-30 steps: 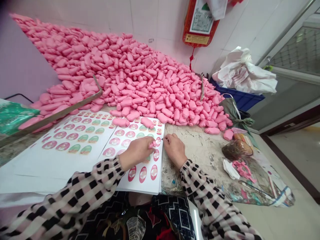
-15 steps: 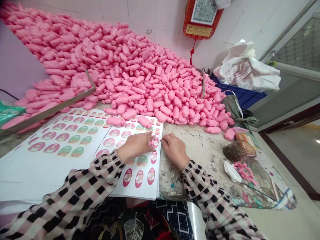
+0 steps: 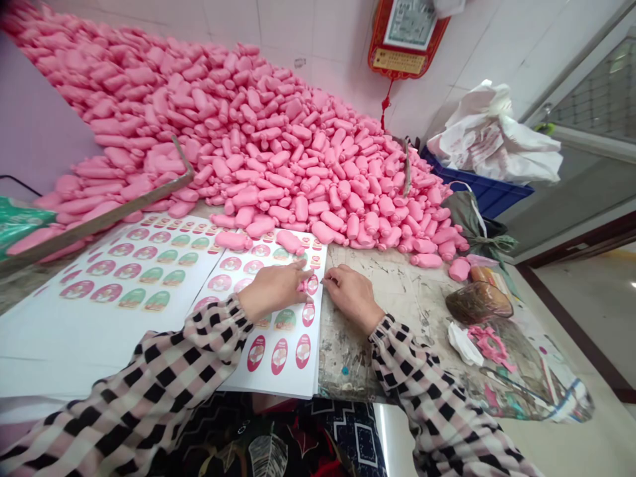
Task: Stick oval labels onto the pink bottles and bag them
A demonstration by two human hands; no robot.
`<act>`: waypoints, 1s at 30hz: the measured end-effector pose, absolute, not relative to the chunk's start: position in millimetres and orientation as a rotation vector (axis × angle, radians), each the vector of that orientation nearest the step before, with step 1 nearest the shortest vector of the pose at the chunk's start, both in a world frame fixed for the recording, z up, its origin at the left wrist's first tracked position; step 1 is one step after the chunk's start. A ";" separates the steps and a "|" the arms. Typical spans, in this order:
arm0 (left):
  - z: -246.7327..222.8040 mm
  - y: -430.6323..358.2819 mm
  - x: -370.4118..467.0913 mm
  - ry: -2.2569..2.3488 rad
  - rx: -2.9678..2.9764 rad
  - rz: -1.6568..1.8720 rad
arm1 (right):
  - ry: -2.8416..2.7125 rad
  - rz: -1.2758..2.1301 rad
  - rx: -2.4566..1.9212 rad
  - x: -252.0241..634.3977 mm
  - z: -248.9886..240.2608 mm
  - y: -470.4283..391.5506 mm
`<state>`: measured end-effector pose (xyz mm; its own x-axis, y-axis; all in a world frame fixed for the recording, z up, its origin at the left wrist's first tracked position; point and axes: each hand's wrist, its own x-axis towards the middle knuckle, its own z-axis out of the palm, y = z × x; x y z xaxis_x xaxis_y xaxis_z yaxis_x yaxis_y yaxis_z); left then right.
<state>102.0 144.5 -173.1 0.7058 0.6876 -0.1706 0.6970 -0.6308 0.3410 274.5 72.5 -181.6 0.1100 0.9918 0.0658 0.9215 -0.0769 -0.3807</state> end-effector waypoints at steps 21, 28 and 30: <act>-173.4 148.2 100.4 1.048 2.533 -0.008 | -1.522 0.252 -2.181 250.8 -191.9 69.9; -175.2 148.7 101.4 1.060 2.461 0.034 | -1.491 0.065 -1.990 238.8 -196.4 61.3; -175.5 148.8 101.5 1.054 2.434 0.072 | -1.377 0.131 -1.920 240.1 -198.4 59.8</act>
<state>101.5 148.8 -175.5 0.7015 0.6988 -0.1396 0.6735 -0.5860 0.4506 240.1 59.8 -198.4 0.4144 0.8481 0.3303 0.7707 -0.1340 -0.6229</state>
